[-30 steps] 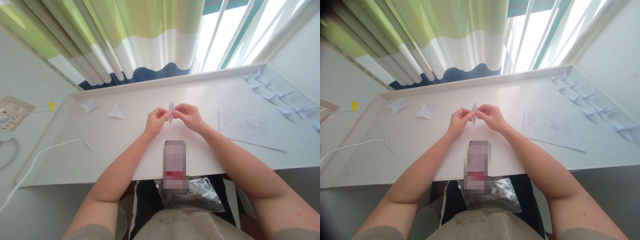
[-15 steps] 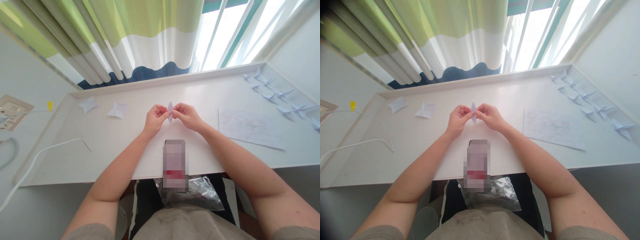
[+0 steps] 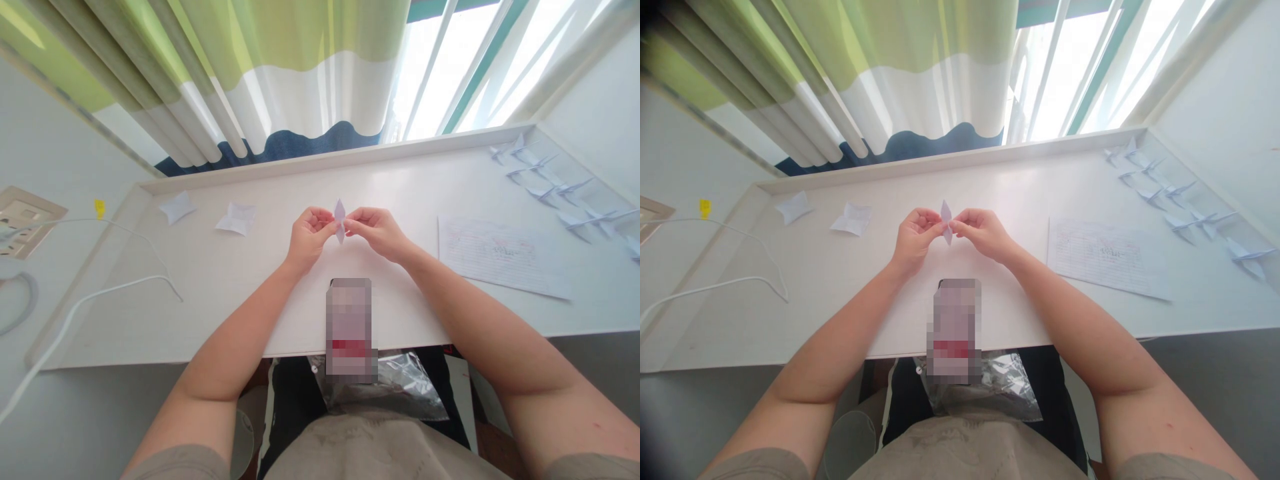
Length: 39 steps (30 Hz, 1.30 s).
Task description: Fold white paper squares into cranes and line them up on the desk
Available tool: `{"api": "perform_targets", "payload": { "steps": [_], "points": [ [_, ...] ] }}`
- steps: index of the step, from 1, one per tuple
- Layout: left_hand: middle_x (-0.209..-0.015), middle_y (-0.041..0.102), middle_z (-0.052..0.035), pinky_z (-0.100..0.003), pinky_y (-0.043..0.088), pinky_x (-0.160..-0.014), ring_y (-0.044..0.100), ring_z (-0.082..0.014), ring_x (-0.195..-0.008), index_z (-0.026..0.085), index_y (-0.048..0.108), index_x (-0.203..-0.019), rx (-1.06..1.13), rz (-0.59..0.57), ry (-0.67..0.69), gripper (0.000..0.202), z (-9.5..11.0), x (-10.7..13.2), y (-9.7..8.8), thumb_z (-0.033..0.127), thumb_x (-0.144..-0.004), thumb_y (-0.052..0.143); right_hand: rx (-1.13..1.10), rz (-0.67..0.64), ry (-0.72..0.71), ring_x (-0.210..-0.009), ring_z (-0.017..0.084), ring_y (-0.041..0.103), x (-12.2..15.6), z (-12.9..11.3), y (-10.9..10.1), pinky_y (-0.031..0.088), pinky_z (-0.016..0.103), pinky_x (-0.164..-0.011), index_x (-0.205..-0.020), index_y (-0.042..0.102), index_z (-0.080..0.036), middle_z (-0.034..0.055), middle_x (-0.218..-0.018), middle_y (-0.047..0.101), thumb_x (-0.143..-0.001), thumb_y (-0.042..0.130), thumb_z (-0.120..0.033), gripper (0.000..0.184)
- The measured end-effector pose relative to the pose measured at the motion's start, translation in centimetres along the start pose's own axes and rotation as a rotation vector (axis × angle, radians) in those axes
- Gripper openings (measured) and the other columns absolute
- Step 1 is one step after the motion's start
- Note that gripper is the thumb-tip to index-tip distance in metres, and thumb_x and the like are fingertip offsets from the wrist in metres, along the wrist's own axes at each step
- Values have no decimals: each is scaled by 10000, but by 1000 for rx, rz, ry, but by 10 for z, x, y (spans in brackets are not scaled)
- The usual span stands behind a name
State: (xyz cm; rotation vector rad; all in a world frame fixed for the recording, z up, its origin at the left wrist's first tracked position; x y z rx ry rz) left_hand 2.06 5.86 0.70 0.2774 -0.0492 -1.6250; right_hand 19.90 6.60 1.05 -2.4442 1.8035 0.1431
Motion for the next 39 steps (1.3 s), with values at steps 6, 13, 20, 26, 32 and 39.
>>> {"api": "perform_targets", "payload": {
  "steps": [6,13,20,26,32,39],
  "points": [
    [-881,747,3,-302,601,-831,721,-141,-839,219,699,-926,0,19,-43,461,-4,-2,-3,430,-725,1055,100,-7,-64,-937,238,728,1,-6,1,608,405,-872,-888,817,-228,68,-981,827,-852,888,-633,413],
    [-896,784,3,-307,597,-847,739,-142,-836,225,684,-992,48,-26,-97,529,-8,-1,0,480,-722,1060,147,7,-94,-922,231,721,2,-5,3,620,458,-921,-891,772,-243,54,-990,805,-862,887,-622,398],
    [-898,806,-26,-388,635,-916,789,-185,-865,225,702,-1046,93,-71,-161,493,-8,-2,2,525,-801,1006,201,76,-175,-950,236,714,3,-10,2,625,456,-896,-924,754,-268,40,-982,784,-927,837,-554,298],
    [-952,834,-38,-418,620,-1008,805,-211,-991,223,720,-1040,116,-151,-197,577,-5,3,10,569,-719,1052,51,150,-110,-936,228,721,-1,-3,-4,610,410,-850,-998,697,-270,25,-955,762,-757,996,-625,523],
    [-891,794,-12,-320,568,-872,720,-144,-850,211,765,-951,62,-112,-161,509,-5,4,10,547,-710,1060,-80,71,-57,-955,235,737,-1,-3,1,635,434,-915,-927,761,-238,59,-979,793,-760,984,-669,513],
    [-866,771,-12,-296,530,-769,680,-136,-802,210,776,-889,20,-91,-111,485,-3,2,7,566,-708,1051,-153,61,-59,-911,215,735,1,-7,1,634,431,-893,-931,729,-260,41,-969,794,-722,1016,-666,539]
  ]
}}
Point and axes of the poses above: each hand's wrist, its own x-axis away from the middle knuckle, its own y-axis out of the palm, z = x × y, the point moved 5 cm from there along -x, towards the middle knuckle
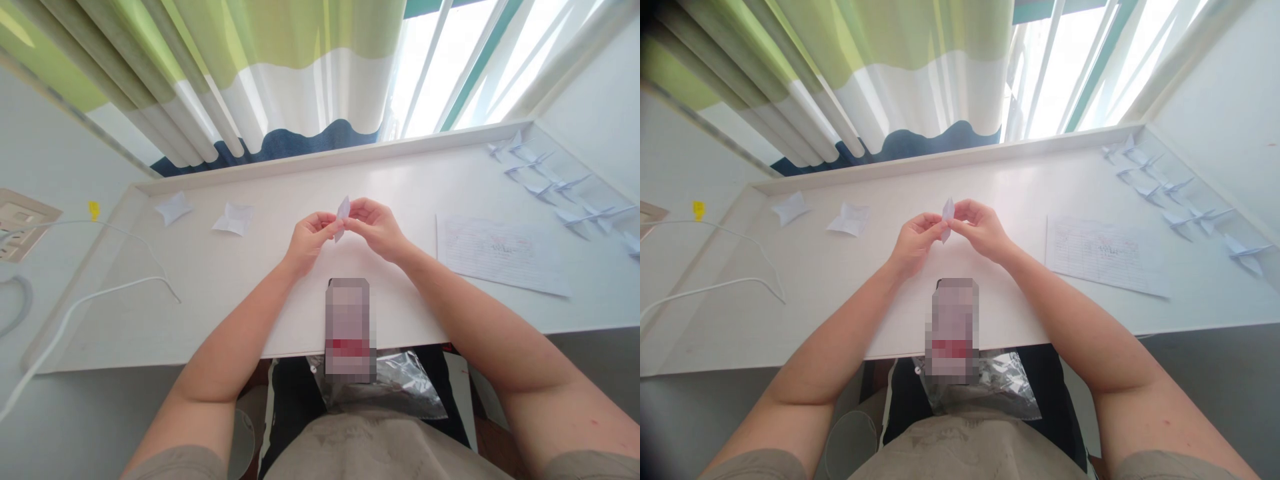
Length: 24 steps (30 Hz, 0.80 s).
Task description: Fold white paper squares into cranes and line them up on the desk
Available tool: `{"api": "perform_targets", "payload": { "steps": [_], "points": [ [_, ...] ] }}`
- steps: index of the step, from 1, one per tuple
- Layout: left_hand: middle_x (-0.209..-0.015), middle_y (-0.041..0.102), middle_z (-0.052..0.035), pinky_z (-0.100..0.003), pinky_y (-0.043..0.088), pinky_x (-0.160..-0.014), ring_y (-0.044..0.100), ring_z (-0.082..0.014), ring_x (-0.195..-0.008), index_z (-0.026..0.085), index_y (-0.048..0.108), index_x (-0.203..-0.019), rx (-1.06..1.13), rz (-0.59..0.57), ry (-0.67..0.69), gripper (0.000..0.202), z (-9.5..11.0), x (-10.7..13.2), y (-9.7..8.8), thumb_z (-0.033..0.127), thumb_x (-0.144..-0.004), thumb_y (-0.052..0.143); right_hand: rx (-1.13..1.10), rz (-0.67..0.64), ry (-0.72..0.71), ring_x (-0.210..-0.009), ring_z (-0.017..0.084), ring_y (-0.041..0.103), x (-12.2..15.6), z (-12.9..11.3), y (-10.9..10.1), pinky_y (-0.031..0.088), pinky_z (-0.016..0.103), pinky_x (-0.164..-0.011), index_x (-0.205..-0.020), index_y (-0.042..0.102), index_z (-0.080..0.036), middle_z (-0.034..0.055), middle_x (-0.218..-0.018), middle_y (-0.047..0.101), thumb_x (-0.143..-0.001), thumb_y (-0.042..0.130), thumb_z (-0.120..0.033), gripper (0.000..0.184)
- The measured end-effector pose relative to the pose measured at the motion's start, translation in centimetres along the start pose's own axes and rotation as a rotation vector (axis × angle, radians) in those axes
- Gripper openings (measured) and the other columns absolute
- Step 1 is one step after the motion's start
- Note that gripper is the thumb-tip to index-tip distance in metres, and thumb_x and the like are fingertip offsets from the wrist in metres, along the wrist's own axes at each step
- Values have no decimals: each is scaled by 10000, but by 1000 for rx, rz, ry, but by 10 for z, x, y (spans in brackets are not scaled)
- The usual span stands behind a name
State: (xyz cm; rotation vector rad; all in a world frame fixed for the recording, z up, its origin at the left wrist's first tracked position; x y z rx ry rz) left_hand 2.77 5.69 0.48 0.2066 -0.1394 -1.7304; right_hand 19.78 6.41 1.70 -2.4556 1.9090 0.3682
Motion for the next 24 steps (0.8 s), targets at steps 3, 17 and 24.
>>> {"api": "perform_targets", "payload": {
  "steps": [3,17,24],
  "points": [
    [-842,742,2,-293,536,-755,692,-140,-804,215,741,-892,-2,3,32,504,3,2,2,559,-707,1059,16,10,11,-850,205,715,0,-1,-2,630,419,-850,-878,718,-257,27,-900,775,-698,1009,-710,568],
    [-849,781,-20,-323,586,-813,700,-153,-810,205,803,-836,-32,72,100,471,7,3,1,591,-708,1042,53,-21,56,-835,213,732,1,-2,-1,620,404,-830,-829,798,-235,45,-880,817,-711,974,-763,569],
    [-883,752,-6,-308,590,-815,697,-139,-821,215,759,-910,-22,77,110,465,7,2,-1,521,-723,1056,54,12,17,-837,225,743,1,-3,-3,630,423,-815,-830,760,-241,52,-887,808,-714,993,-732,556]
  ]
}}
Point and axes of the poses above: each hand's wrist, its own x-axis away from the middle knuckle, its own y-axis out of the palm, z = x × y, the point moved 5 cm from there along -x, towards the middle knuckle
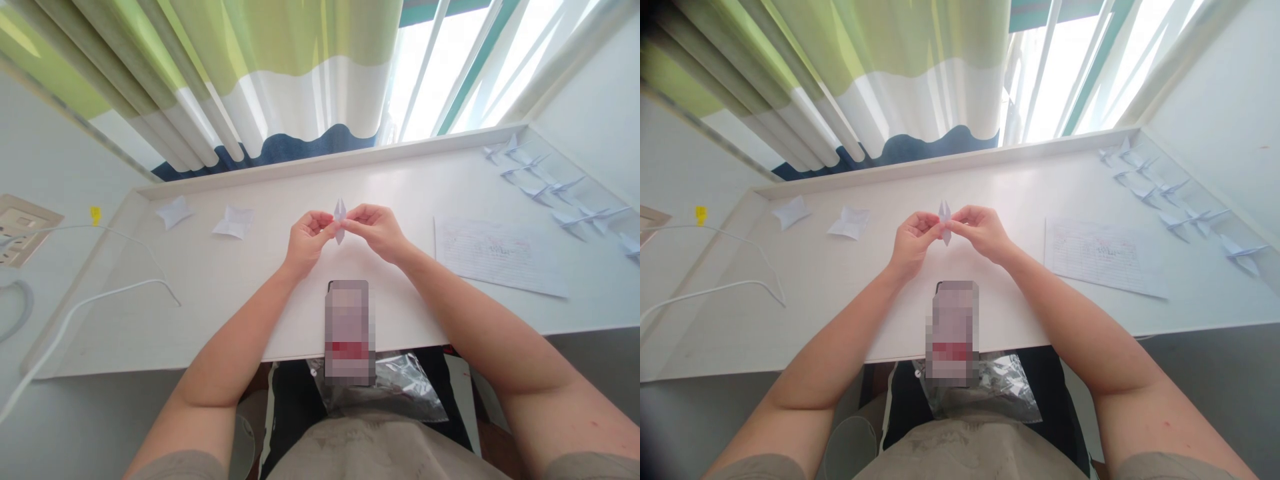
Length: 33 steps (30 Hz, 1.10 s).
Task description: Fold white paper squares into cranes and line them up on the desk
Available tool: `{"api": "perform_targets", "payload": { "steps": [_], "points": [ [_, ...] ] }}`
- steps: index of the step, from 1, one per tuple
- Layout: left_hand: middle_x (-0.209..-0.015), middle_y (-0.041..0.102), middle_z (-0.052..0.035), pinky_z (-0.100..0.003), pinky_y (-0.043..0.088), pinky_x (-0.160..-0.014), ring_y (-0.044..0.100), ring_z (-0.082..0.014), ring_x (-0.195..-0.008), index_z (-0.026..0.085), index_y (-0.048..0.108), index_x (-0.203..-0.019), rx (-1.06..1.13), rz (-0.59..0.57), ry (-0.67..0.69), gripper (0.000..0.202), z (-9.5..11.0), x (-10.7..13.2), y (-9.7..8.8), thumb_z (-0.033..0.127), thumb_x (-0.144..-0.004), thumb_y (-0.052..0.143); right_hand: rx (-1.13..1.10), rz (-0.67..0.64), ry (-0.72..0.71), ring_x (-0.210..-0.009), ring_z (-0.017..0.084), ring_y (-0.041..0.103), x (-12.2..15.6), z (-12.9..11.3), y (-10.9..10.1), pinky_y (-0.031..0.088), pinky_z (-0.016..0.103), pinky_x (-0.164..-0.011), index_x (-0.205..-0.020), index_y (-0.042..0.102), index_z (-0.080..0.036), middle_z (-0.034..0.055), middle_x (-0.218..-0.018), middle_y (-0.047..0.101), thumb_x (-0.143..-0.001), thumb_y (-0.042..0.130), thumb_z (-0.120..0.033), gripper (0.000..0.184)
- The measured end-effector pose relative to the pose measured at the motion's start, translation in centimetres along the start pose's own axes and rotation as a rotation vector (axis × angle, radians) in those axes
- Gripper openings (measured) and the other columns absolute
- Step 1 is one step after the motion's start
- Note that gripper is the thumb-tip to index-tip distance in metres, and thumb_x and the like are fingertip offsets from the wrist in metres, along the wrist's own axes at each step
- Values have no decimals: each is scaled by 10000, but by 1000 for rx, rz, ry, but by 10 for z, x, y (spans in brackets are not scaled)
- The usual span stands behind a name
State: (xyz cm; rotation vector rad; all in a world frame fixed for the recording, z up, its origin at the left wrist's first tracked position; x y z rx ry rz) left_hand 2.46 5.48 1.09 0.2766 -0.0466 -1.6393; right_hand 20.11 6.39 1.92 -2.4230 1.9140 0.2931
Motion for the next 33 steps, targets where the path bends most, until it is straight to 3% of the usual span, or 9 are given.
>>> {"api": "perform_targets", "payload": {
  "steps": [13,24,33],
  "points": [
    [-911,796,-28,-346,611,-848,715,-158,-837,209,814,-883,10,-25,-21,437,-3,-1,2,542,-722,1046,-20,35,-10,-834,226,749,-1,1,0,648,426,-820,-827,743,-237,48,-857,793,-671,1043,-673,552],
    [-826,742,16,-268,583,-748,688,-117,-752,211,738,-892,-6,6,62,432,-1,-1,1,468,-739,1050,-3,53,-87,-836,231,776,-1,7,3,666,441,-824,-843,774,-230,47,-863,817,-732,1011,-650,494],
    [-834,793,-13,-305,611,-781,727,-143,-776,204,817,-857,2,45,13,218,-1,-2,-1,313,-755,976,72,-75,-151,-949,234,786,1,4,5,654,467,-934,-952,855,-253,48,-976,838,-906,896,-446,202]
  ]
}}
Point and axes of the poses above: each hand's wrist, its own x-axis away from the middle knuckle, its own y-axis out of the palm, z = x × y, the point moved 5 cm from there along -x, towards the middle knuckle
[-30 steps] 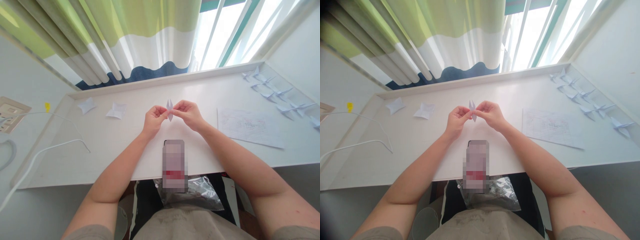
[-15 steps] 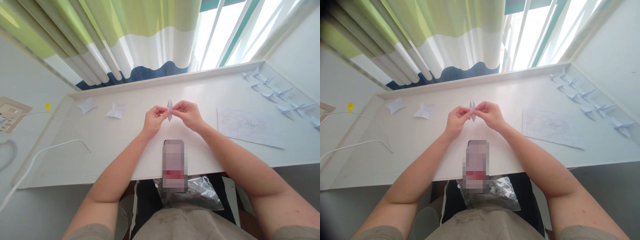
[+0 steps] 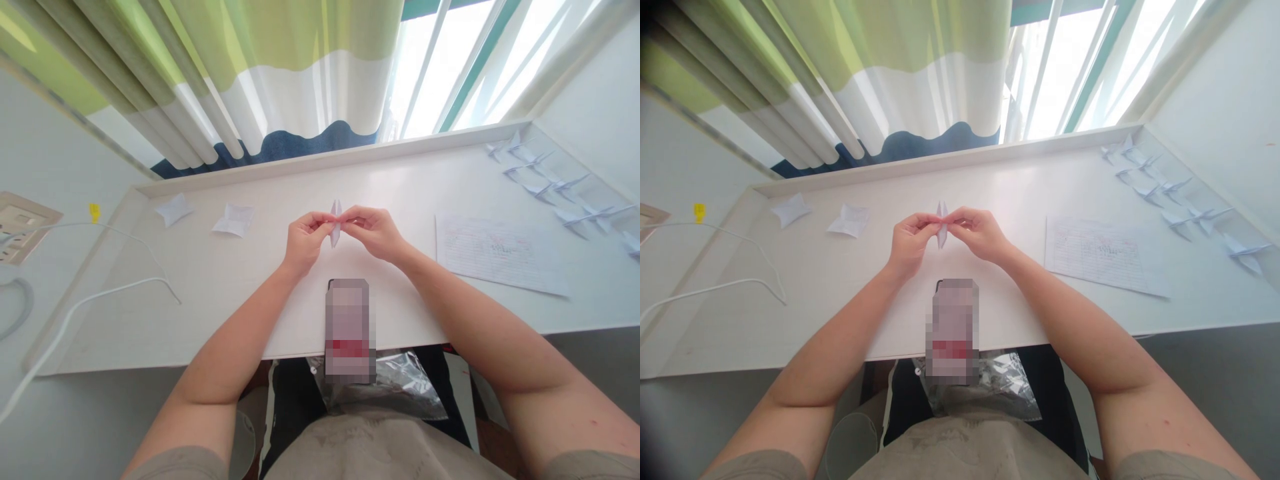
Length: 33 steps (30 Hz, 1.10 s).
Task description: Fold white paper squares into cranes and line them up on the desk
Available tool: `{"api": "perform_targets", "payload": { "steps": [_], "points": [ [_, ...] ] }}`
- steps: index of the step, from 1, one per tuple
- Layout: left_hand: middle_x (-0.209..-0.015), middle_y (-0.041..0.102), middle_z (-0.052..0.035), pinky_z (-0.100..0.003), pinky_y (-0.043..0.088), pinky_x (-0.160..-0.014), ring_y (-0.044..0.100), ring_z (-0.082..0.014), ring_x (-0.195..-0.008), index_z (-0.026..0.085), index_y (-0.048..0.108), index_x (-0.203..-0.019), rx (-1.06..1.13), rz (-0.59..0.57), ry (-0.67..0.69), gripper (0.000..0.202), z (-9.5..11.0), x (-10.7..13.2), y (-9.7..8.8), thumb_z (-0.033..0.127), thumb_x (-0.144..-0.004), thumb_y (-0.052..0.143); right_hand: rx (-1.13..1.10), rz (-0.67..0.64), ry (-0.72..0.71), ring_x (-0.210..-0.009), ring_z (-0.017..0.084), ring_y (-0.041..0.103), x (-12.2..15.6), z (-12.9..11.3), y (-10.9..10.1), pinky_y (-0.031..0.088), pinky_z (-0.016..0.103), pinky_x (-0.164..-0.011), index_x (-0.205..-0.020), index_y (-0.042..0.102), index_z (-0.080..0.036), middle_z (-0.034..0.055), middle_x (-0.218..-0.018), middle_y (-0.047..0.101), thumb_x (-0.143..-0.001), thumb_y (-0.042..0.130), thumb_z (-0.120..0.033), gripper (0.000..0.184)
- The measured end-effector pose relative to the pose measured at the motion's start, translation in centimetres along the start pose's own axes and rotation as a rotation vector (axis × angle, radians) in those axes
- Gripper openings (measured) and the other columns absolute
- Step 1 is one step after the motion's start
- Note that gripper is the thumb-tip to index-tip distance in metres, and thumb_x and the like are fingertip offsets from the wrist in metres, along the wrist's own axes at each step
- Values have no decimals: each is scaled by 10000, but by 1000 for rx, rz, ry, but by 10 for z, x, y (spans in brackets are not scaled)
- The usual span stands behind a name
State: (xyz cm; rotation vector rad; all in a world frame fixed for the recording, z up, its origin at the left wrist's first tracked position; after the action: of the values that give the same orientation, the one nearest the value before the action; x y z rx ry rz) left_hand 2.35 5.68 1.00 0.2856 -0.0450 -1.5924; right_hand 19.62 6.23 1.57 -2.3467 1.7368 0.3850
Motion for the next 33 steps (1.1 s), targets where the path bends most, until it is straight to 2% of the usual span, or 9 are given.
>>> {"api": "perform_targets", "payload": {
  "steps": [4,9,12,16,20,23,27,33],
  "points": [
    [-858,819,-25,-337,635,-848,758,-160,-816,195,849,-872,55,31,-78,180,-1,0,-3,268,-731,933,72,-34,-80,-983,230,778,1,-5,1,659,482,-957,-953,851,-269,40,-1013,819,-889,860,-309,76],
    [-829,804,-27,-388,651,-903,770,-179,-836,188,857,-911,117,-47,-152,183,-1,0,-3,197,-732,822,135,-41,-88,-992,230,769,2,-9,-1,667,491,-952,-932,823,-271,38,-1027,814,-867,821,-268,65],
    [-891,805,-26,-386,646,-894,772,-185,-870,196,833,-975,96,-75,-135,237,-1,1,-3,183,-739,837,140,-48,-65,-1019,236,762,2,-9,-2,658,503,-981,-971,813,-275,35,-1058,815,-847,839,-291,128],
    [-1033,797,-30,-367,648,-903,774,-180,-943,212,784,-1031,91,-92,-75,295,-2,0,-1,248,-771,919,89,-20,-30,-1006,236,754,0,-7,-4,652,484,-954,-980,813,-277,33,-1031,807,-840,837,-314,146],
    [-1033,780,-28,-373,659,-885,773,-190,-956,229,739,-1084,89,-123,-48,383,-2,0,0,330,-793,968,36,-26,-7,-994,234,754,0,-5,-5,639,461,-921,-981,821,-272,32,-1020,814,-832,816,-304,153],
    [-1058,797,-33,-381,660,-895,778,-191,-964,239,721,-1112,101,-123,-53,377,-1,0,-1,348,-835,952,21,-22,14,-988,233,756,0,-6,-5,631,448,-914,-975,821,-269,30,-1012,820,-821,833,-304,158],
    [-1048,806,-26,-370,657,-872,778,-182,-931,250,707,-1146,110,-110,-43,450,-2,0,-1,401,-826,985,-20,-3,63,-929,219,754,0,-4,-6,626,425,-883,-941,816,-251,39,-983,824,-837,893,-369,176],
    [-946,761,-7,-319,632,-801,735,-142,-824,220,744,-1031,73,-93,2,514,0,1,1,483,-723,1061,-83,7,126,-898,223,761,0,1,-3,636,422,-858,-885,780,-227,60,-957,826,-791,979,-599,432]
  ]
}}
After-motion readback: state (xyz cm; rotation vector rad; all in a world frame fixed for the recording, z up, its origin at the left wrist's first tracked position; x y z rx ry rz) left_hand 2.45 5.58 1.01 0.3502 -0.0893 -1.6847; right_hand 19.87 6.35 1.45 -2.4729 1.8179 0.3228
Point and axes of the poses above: each hand's wrist, its own x-axis away from the middle knuckle, its own y-axis out of the palm, z = x × y, the point moved 5 cm from there along -x, towards the middle knuckle
